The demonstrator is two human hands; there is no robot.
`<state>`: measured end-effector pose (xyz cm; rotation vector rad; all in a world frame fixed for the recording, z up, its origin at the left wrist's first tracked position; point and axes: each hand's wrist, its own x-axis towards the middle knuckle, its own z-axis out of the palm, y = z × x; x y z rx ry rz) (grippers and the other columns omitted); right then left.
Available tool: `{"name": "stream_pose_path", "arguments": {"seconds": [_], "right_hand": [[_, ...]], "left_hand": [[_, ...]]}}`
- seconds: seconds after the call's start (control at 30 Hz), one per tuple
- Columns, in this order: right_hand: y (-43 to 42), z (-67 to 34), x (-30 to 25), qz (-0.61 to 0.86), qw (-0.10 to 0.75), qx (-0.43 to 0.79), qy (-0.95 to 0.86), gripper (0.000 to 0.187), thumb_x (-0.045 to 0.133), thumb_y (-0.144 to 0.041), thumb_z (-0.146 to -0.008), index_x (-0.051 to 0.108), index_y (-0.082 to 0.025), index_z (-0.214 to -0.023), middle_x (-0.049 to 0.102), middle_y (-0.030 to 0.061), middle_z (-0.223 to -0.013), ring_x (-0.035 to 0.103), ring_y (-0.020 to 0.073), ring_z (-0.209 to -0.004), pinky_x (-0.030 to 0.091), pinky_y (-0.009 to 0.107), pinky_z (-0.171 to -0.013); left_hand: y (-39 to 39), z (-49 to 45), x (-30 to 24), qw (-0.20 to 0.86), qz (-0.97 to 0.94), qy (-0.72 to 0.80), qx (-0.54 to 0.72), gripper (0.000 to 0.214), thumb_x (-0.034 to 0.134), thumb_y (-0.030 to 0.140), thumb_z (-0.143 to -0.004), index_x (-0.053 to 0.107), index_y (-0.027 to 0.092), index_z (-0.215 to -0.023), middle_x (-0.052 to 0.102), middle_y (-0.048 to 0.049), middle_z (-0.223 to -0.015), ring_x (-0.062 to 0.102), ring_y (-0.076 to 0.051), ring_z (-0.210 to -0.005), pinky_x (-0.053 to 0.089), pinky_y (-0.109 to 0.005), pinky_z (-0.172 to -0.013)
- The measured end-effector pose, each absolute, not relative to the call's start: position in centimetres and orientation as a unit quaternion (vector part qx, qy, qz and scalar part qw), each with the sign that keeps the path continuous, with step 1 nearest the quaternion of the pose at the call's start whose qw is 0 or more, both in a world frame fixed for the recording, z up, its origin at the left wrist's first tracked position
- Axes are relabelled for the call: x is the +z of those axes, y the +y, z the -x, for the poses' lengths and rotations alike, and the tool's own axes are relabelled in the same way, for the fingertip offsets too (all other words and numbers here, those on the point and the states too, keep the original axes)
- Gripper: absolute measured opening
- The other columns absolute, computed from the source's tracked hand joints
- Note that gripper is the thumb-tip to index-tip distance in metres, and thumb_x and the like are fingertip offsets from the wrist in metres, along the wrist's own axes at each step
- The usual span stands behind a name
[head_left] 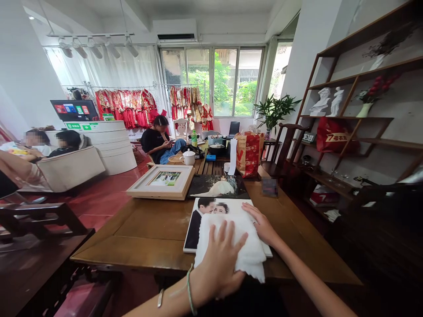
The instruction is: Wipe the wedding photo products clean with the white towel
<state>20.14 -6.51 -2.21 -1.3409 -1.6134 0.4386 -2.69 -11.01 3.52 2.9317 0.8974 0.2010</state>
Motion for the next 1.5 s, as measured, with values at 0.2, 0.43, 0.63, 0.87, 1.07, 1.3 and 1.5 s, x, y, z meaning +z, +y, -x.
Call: {"name": "stream_pose_path", "arguments": {"seconds": [0.2,0.43,0.63,0.87,1.07,1.3,1.5], "right_hand": [[-6.4,-20.3,-2.4,0.553,0.489,0.189,-0.648,0.041,0.043,-0.021,-0.077,0.064,-0.024,-0.113,0.056,0.0059,-0.130,0.045,0.0224,-0.125,0.030,0.045,-0.108],[-7.0,-19.9,-1.8,0.517,0.515,0.210,-0.651,0.041,0.047,-0.029,-0.077,0.062,-0.025,-0.115,0.054,0.0057,-0.132,0.045,0.0259,-0.124,0.033,0.046,-0.105],[-6.8,-20.2,-2.1,0.523,0.512,0.210,-0.648,0.040,0.052,-0.034,-0.075,0.065,-0.023,-0.112,0.056,0.0081,-0.130,0.045,0.0281,-0.124,0.033,0.047,-0.105],[-5.9,-20.8,-3.0,0.509,0.522,0.195,-0.656,0.038,0.051,-0.032,-0.077,0.065,-0.024,-0.112,0.058,0.0079,-0.127,0.048,0.0251,-0.122,0.033,0.047,-0.106],[-6.0,-20.5,-3.0,0.533,0.505,0.178,-0.655,0.040,0.047,-0.024,-0.076,0.064,-0.023,-0.113,0.057,0.0080,-0.128,0.048,0.0229,-0.122,0.033,0.047,-0.106],[-6.9,-19.7,-2.1,0.577,0.467,0.165,-0.650,0.043,0.045,-0.021,-0.077,0.062,-0.017,-0.116,0.054,0.0113,-0.130,0.044,0.0239,-0.126,0.030,0.047,-0.108],[-7.1,-19.5,-2.0,0.585,0.463,0.162,-0.646,0.041,0.049,-0.022,-0.077,0.061,-0.018,-0.116,0.053,0.0106,-0.131,0.044,0.0244,-0.126,0.029,0.048,-0.108]], "left_hand": [[-8.3,2.0,4.6,0.025,-0.955,0.293,0.049,0.070,0.049,0.051,-0.081,0.021,0.032,-0.143,0.021,-0.0130,-0.148,0.017,-0.037,-0.133,0.017,-0.060,-0.102],[-5.1,-1.3,4.0,-0.017,-0.937,0.342,0.068,0.066,0.043,0.053,-0.084,0.025,0.028,-0.143,0.026,-0.0158,-0.145,0.021,-0.039,-0.131,0.017,-0.062,-0.100],[-7.6,-1.7,3.0,-0.017,-0.925,0.370,0.081,0.077,0.047,0.058,-0.079,0.022,0.025,-0.144,0.020,-0.0189,-0.147,0.015,-0.044,-0.132,0.010,-0.066,-0.099],[-11.4,0.2,2.9,0.037,-0.944,0.323,0.053,0.085,0.051,0.055,-0.077,0.010,0.027,-0.146,0.007,-0.0153,-0.151,0.001,-0.045,-0.134,0.004,-0.069,-0.098],[-9.8,1.5,4.0,0.069,-0.944,0.315,0.067,0.073,0.051,0.052,-0.080,0.019,0.034,-0.143,0.015,-0.0116,-0.150,0.009,-0.037,-0.136,0.008,-0.062,-0.104],[-3.9,2.5,4.8,0.017,-0.923,0.381,0.059,0.063,0.049,0.041,-0.083,0.028,0.029,-0.142,0.026,-0.0139,-0.146,0.019,-0.036,-0.134,0.016,-0.059,-0.103],[-2.0,3.2,4.4,-0.004,-0.925,0.373,0.075,0.061,0.048,0.034,-0.083,0.030,0.028,-0.141,0.028,-0.0127,-0.146,0.020,-0.033,-0.134,0.013,-0.057,-0.105]]}}
